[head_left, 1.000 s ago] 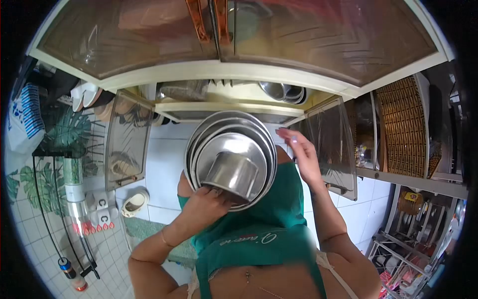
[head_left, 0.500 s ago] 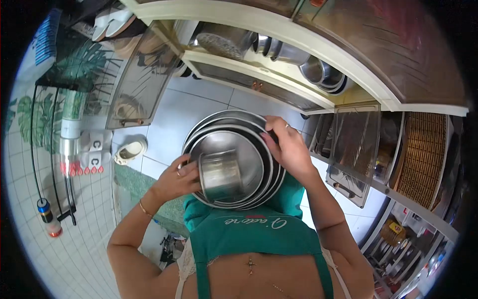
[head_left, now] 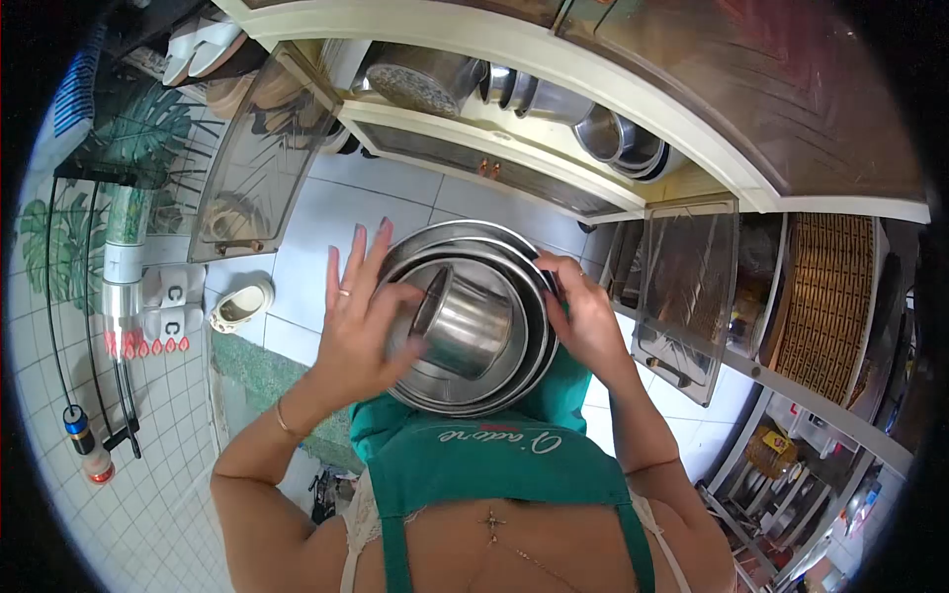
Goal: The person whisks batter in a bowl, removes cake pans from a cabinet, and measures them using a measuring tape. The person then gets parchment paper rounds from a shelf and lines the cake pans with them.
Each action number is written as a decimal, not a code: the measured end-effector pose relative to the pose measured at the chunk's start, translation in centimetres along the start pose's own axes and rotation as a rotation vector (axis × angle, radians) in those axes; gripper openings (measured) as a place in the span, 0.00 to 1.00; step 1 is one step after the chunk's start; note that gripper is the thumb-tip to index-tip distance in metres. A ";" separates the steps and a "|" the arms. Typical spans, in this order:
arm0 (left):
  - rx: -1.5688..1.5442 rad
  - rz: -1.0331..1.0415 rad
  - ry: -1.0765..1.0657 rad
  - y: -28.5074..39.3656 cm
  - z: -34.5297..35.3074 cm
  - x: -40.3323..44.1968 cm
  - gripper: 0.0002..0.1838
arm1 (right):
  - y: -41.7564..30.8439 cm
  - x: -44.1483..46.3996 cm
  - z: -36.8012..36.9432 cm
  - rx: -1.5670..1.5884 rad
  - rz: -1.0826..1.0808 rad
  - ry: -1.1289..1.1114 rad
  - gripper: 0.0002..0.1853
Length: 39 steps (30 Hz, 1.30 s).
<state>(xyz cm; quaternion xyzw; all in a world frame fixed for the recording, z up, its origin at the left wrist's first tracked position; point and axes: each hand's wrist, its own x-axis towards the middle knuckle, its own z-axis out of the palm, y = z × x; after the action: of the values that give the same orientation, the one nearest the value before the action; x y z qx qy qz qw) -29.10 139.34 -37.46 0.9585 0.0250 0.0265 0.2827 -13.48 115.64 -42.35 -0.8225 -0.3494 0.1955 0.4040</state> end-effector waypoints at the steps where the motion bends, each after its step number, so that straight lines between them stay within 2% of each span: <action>1: -0.007 0.021 -0.039 0.9 0.2 0.0 0.22 | 0.2 -0.1 0.1 -0.031 -0.003 -0.004 0.20; 3: -0.020 0.063 -0.107 2.5 0.7 -0.1 0.16 | 0.6 -0.1 0.3 -0.097 -0.018 -0.014 0.19; 4: -0.080 0.111 -0.113 2.7 0.8 -0.4 0.17 | 0.2 0.0 0.3 -0.071 0.022 -0.015 0.15; 7: -0.815 0.157 -0.037 -0.1 -0.5 -0.5 0.18 | 0.6 0.6 0.0 -0.098 -0.172 0.084 0.13; 8: -1.094 0.035 0.002 -0.5 -1.8 -0.9 0.20 | 0.2 0.9 -0.3 -0.092 -0.156 0.148 0.11; 9: -1.445 -0.146 0.128 0.1 -3.1 -0.9 0.23 | -0.5 1.5 -0.9 -0.087 -0.145 0.215 0.10; 10: -1.704 -0.260 0.305 1.0 -4.4 -0.7 0.27 | -1.2 2.1 -1.5 -0.084 -0.135 0.283 0.09; 11: -1.811 -0.325 0.495 1.3 -5.0 -0.1 0.32 | -1.8 2.5 -2.0 -0.051 -0.109 0.243 0.08; 13: -1.589 -0.402 0.785 0.9 -4.6 0.7 0.33 | -2.7 3.1 -2.7 0.015 -0.059 0.162 0.07; 16: -1.210 -0.496 1.172 -0.3 -3.2 1.4 0.34 | -2.6 2.6 -1.4 -0.038 -0.310 -0.191 0.06; 17: -0.685 -0.466 0.926 -2.5 -1.4 -0.6 0.32 | -1.9 1.8 0.5 -0.025 -0.436 -0.275 0.06; 18: -0.152 -0.389 0.790 -4.7 0.4 -2.5 0.29 | -2.1 0.9 1.6 -0.116 -0.504 -0.553 0.06; 19: -0.275 -0.270 0.674 -2.8 0.0 -1.5 0.23 | -3.3 0.2 2.1 -0.230 -0.418 -0.752 0.10; 20: -0.408 -0.167 0.547 -0.9 -0.4 -0.3 0.18 | -2.3 -1.6 4.0 -0.230 -0.469 -0.810 0.09; 22: -0.240 0.153 0.241 0.7 -2.4 2.2 0.09 | -1.4 -4.2 6.7 -0.285 -0.382 -0.852 0.08; 23: -0.158 0.322 0.094 1.0 -2.6 3.3 0.09 | -1.1 -4.6 6.2 -0.306 -0.443 -0.814 0.08; 24: -0.169 0.399 0.099 1.1 -1.5 3.6 0.13 | -1.5 -4.4 5.5 -0.321 -0.508 -0.781 0.08; 25: -0.180 0.407 0.037 1.7 -1.2 3.7 0.12 | -2.0 -4.3 4.8 -0.329 -0.578 -0.753 0.08; 27: -0.189 0.407 -0.087 2.5 -0.7 3.7 0.11 | -3.1 -3.8 2.7 -0.281 -0.562 -0.771 0.08; 29: -0.067 0.449 -0.139 2.4 0.0 3.6 0.12 | -3.8 -3.4 1.5 -0.258 -0.591 -0.762 0.07; 32: -0.119 0.423 -0.155 2.1 0.7 3.3 0.15 | -4.5 -2.8 0.3 -0.175 -0.756 -0.322 0.07; 34: -0.238 0.373 -0.220 2.4 -0.3 3.3 0.17 | -6.0 -1.6 -1.8 -0.196 -0.763 -0.183 0.09; 36: -0.325 0.369 -0.165 3.4 -1.6 3.9 0.18 | -6.7 -0.7 -3.1 -0.215 -0.816 -0.040 0.11; 39: -0.282 0.407 -0.247 4.2 -3.9 4.0 0.21 | -8.0 -0.1 -4.0 -0.069 -0.925 0.104 0.11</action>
<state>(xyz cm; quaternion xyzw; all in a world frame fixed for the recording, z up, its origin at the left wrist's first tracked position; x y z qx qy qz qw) -25.19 138.18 -31.77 0.8909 -0.2068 -0.0311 0.4032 -14.42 116.90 -33.53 -0.6022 -0.6650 -0.0583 0.4380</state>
